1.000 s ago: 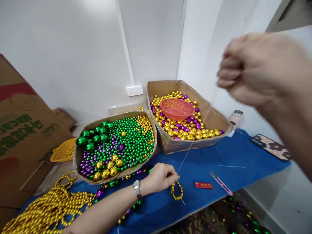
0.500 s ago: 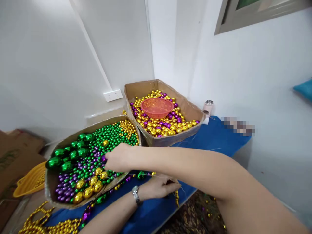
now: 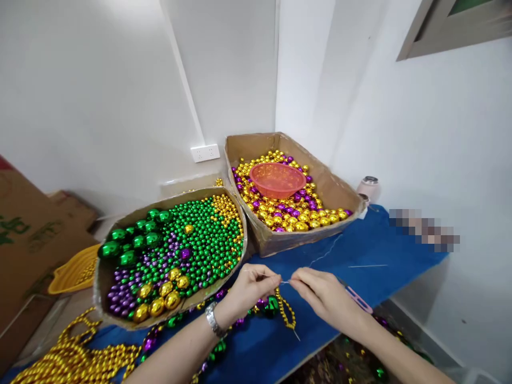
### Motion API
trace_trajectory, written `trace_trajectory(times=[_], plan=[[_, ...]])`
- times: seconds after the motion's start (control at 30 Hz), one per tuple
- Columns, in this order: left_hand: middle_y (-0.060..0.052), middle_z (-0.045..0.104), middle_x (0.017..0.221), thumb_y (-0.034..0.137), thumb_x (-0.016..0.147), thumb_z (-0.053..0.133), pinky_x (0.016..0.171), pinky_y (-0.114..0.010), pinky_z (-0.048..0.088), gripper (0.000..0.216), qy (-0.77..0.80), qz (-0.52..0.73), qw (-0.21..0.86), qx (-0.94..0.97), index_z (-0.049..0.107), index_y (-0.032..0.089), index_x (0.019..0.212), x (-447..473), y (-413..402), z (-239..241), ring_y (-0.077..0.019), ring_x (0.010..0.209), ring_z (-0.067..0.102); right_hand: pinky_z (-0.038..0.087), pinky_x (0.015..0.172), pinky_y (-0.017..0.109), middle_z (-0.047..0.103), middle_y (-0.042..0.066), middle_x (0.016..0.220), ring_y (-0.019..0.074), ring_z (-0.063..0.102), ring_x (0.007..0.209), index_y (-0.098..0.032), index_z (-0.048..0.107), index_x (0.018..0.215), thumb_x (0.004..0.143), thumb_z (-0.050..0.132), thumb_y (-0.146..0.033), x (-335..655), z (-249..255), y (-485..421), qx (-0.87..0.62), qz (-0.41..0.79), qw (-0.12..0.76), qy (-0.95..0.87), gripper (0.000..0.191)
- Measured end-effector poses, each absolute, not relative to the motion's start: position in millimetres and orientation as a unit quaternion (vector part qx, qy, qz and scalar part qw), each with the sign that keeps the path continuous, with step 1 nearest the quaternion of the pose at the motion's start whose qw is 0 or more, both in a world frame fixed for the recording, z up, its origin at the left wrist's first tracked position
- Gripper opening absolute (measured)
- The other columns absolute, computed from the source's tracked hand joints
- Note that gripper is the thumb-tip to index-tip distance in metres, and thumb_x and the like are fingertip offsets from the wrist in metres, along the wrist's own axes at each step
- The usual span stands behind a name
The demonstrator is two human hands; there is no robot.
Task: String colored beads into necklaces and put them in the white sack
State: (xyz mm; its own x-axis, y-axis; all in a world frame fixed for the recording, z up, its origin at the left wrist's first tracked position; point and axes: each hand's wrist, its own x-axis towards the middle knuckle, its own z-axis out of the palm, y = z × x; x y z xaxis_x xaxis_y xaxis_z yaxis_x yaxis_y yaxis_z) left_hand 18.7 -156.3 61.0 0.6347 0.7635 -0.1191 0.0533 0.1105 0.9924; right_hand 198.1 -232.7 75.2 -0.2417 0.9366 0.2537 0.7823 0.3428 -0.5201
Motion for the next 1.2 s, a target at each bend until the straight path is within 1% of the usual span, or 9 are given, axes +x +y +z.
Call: trace_trajectory(times=[0.1,0.2,0.37,0.5,0.63,0.8,0.9,1.1,1.2], plan=[[-0.003,0.065,0.064,0.045,0.069,0.074,0.047,-0.019,0.036,0.036,0.341,0.268,0.680,0.591,0.071,0.010,0.078,15.3,-153.8,60.7,-0.0077,0.048,0.047,0.041,0.061,0.026,0.061,0.003,0.073,0.0149,0.057,0.066,-0.020,0.057,0.079,0.097,0.036,-0.028,186.2,64.0,-242.2,-0.536,0.121,0.302,-0.779,0.029],[-0.007,0.070,0.073,0.042,0.073,0.071,0.050,-0.021,0.043,0.033,0.333,0.264,0.645,0.635,0.073,0.012,0.088,10.0,-155.9,62.6,-0.0109,0.053,0.054,0.041,0.060,0.025,0.061,0.002,0.071,0.0142,0.057,0.064,-0.020,0.058,0.076,0.097,0.038,-0.031,184.4,59.8,-243.4,-0.497,0.189,0.310,-0.788,0.031],[-0.007,0.072,0.084,0.024,0.089,0.053,0.069,-0.026,0.048,0.022,0.206,0.293,0.392,0.847,0.070,0.019,0.101,3.2,-163.0,76.5,-0.0158,0.074,0.064,0.043,0.061,0.023,0.064,0.003,0.081,0.0128,0.058,0.068,-0.021,0.057,0.099,0.097,0.035,-0.042,195.8,56.2,-223.2,-0.530,0.349,0.388,-0.669,0.031],[-0.007,0.072,0.084,0.011,0.089,0.046,0.066,-0.028,0.045,0.031,0.095,0.316,0.226,0.917,0.061,0.021,0.115,3.6,-161.0,82.9,-0.0164,0.073,0.065,0.033,0.040,0.018,0.057,-0.002,0.056,0.0093,0.048,0.043,-0.017,0.053,0.096,0.095,0.025,-0.055,187.6,35.1,-209.3,-0.449,0.514,0.329,-0.653,0.047],[-0.006,0.072,0.089,0.005,0.087,0.044,0.068,-0.029,0.045,0.038,0.062,0.320,0.169,0.930,0.055,0.022,0.119,2.1,-156.7,79.6,-0.0160,0.075,0.065,0.031,0.036,0.017,0.054,-0.004,0.048,0.0079,0.042,0.034,-0.015,0.052,0.091,0.096,0.019,-0.057,180.0,23.3,-208.2,-0.436,0.497,0.307,-0.684,0.053],[-0.008,0.070,0.084,0.005,0.086,0.044,0.063,-0.030,0.045,0.038,0.115,0.302,0.091,0.942,0.054,0.019,0.120,-2.3,-159.3,71.5,-0.0178,0.071,0.062,0.037,0.055,0.022,0.061,0.001,0.067,0.0117,0.053,0.059,-0.018,0.055,0.076,0.097,0.032,-0.045,194.2,43.8,-208.7,-0.492,0.341,0.329,-0.731,0.041],[-0.008,0.068,0.083,0.011,0.088,0.045,0.067,-0.030,0.047,0.029,0.184,0.290,0.160,0.925,0.058,0.018,0.112,0.2,-161.6,68.8,-0.0177,0.073,0.062,0.033,0.064,0.027,0.059,0.004,0.070,0.0153,0.052,0.068,-0.019,0.059,0.077,0.095,0.039,-0.036,198.6,52.9,-211.9,-0.532,0.226,0.346,-0.739,0.032],[-0.004,0.067,0.073,0.030,0.080,0.065,0.058,-0.022,0.046,0.023,0.336,0.272,0.595,0.678,0.062,0.014,0.096,8.7,-156.6,67.3,-0.0133,0.064,0.061,0.026,0.056,0.030,0.056,0.002,0.057,0.0137,0.048,0.054,-0.019,0.059,0.069,0.093,0.040,-0.019,172.6,49.0,-239.8,-0.514,-0.026,0.281,-0.810,0.031],[-0.005,0.068,0.074,0.029,0.077,0.069,0.059,-0.022,0.046,0.024,0.331,0.280,0.629,0.645,0.065,0.013,0.094,7.7,-157.6,69.1,-0.0135,0.065,0.061,0.027,0.051,0.028,0.058,-0.001,0.056,0.0120,0.050,0.049,-0.020,0.058,0.067,0.092,0.045,-0.023,169.3,55.0,-250.5,-0.468,0.071,0.226,-0.851,0.028]])
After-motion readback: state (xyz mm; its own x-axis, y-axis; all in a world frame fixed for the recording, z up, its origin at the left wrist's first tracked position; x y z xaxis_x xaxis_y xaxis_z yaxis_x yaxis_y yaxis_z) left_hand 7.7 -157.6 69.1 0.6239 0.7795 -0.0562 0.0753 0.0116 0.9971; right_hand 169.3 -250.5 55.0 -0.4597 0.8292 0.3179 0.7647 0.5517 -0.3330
